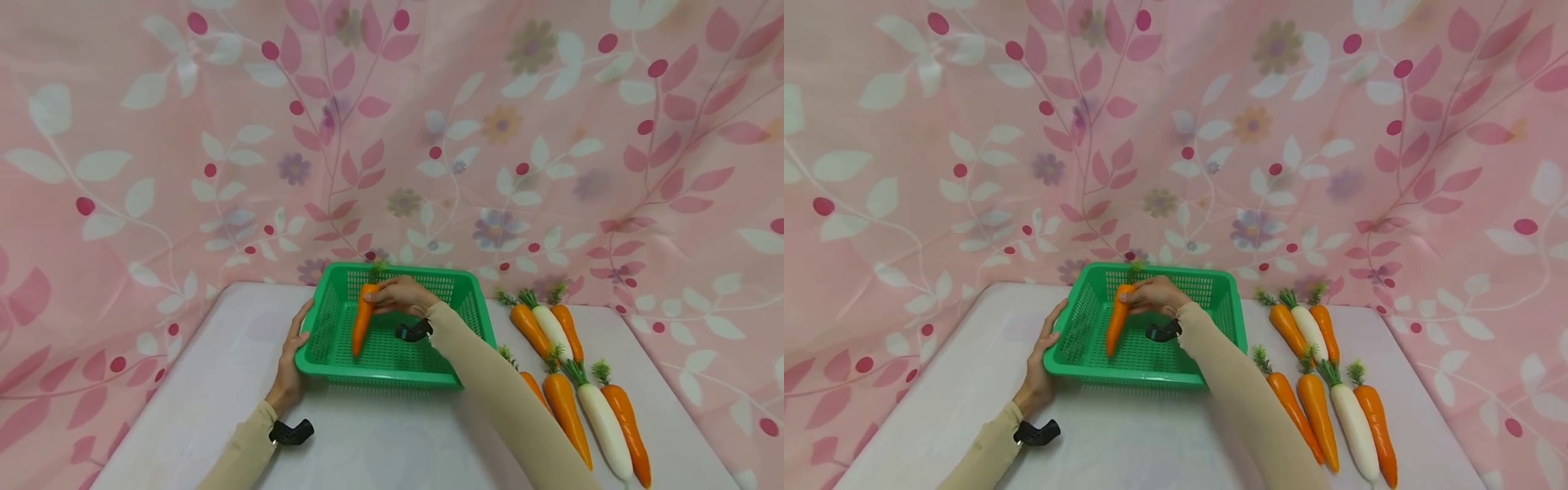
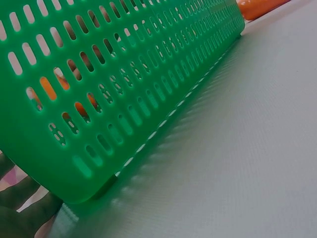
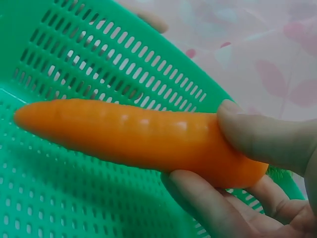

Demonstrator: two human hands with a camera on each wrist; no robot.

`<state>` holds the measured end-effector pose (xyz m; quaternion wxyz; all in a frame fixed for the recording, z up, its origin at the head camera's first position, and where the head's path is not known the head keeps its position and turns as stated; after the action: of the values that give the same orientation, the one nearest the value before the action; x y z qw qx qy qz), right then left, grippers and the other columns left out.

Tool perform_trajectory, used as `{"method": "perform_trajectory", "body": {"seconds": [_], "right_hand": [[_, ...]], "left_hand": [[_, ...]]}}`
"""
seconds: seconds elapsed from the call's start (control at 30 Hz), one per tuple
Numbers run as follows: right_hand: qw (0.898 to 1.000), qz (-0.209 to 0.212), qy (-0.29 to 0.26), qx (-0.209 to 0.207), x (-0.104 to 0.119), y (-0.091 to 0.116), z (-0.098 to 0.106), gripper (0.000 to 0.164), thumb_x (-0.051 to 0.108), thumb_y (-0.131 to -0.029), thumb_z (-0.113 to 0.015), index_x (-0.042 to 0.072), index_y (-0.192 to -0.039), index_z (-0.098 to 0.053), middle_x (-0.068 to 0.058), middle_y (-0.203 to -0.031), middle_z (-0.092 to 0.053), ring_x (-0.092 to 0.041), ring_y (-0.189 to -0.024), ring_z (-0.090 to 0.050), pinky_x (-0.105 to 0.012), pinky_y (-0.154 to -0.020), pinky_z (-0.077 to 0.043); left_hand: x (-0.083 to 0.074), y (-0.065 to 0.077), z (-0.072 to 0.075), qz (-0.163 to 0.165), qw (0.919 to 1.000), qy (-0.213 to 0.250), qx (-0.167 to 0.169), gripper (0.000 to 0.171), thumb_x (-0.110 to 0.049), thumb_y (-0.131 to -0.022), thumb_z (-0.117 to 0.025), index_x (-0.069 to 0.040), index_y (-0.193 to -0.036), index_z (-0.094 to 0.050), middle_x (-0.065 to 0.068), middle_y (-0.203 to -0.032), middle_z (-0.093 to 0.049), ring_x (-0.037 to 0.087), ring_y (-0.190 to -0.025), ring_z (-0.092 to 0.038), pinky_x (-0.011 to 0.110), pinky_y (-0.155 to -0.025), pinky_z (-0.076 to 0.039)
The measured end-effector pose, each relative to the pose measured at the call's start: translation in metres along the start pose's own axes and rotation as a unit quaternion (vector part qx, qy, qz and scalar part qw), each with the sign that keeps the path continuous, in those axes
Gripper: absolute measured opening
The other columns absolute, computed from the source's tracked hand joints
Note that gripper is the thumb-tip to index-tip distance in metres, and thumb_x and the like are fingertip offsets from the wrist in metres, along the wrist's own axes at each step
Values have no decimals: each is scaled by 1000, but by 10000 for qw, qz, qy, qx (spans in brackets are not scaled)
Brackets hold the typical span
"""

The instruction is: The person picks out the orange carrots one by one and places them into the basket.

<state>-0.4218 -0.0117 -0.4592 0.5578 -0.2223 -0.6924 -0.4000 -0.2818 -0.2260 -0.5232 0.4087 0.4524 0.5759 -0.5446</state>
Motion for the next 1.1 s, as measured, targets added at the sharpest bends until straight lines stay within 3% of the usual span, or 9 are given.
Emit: {"method": "perform_trajectory", "body": {"seconds": [0.27, 0.53, 0.7, 0.97, 1.1], "right_hand": [[9995, -21, 257, 178, -2, -9, -12, 61, 0, -97, -74, -10, -151, -47, -29, -145, -59, -40, -122, -70, -56, -112, -48], [9980, -129, 547, 274, -8, -16, -21, 53, -1, -98, -72, -14, -145, -53, -30, -143, -60, -39, -123, -69, -53, -107, -53], [9969, -180, 730, 243, -13, -19, -24, 52, 1, -98, -72, -14, -145, -54, -30, -142, -60, -39, -122, -69, -52, -107, -54], [9926, -43, 1210, 70, -14, -28, -29, 47, 6, -97, -75, -12, -138, -62, -29, -131, -68, -39, -116, -72, -48, -99, -58], [9907, 6, 1362, -33, -16, -32, -29, 43, 7, -96, -77, -12, -133, -67, -29, -129, -69, -39, -114, -73, -48, -98, -59]], "left_hand": [[1, -1, 1, 44, 10000, -42, -8, 62, -32, -109, -24, -36, -170, -21, -9, -175, -18, 21, -149, -26, 31, -113, -26], [2, -1, 1, 45, 10000, -58, -23, 61, -31, -109, -24, -36, -170, -21, -6, -176, -18, 24, -146, -30, 33, -111, -30], [4, -1, 0, 87, 9999, -67, 1, 61, -32, -109, -25, -37, -170, -21, -7, -176, -17, 25, -148, -28, 36, -113, -28], [3, -1, 1, 20, 9998, -167, -45, 61, -33, -109, -24, -36, -170, -22, -6, -177, -15, 27, -155, -22, 53, -121, -16], [3, -1, 0, -2, 9998, -179, -66, 62, -33, -109, -24, -35, -170, -21, -4, -177, -14, 27, -157, -21, 53, -122, -15]]}}
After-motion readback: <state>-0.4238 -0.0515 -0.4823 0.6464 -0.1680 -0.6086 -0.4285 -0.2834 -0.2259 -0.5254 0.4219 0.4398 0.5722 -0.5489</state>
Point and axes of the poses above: each hand's wrist, its own y-axis away from the middle knuckle, its own z-axis out of the back of the hand, x = y × z, the point moved 5 cm from there along -y, towards the middle knuckle
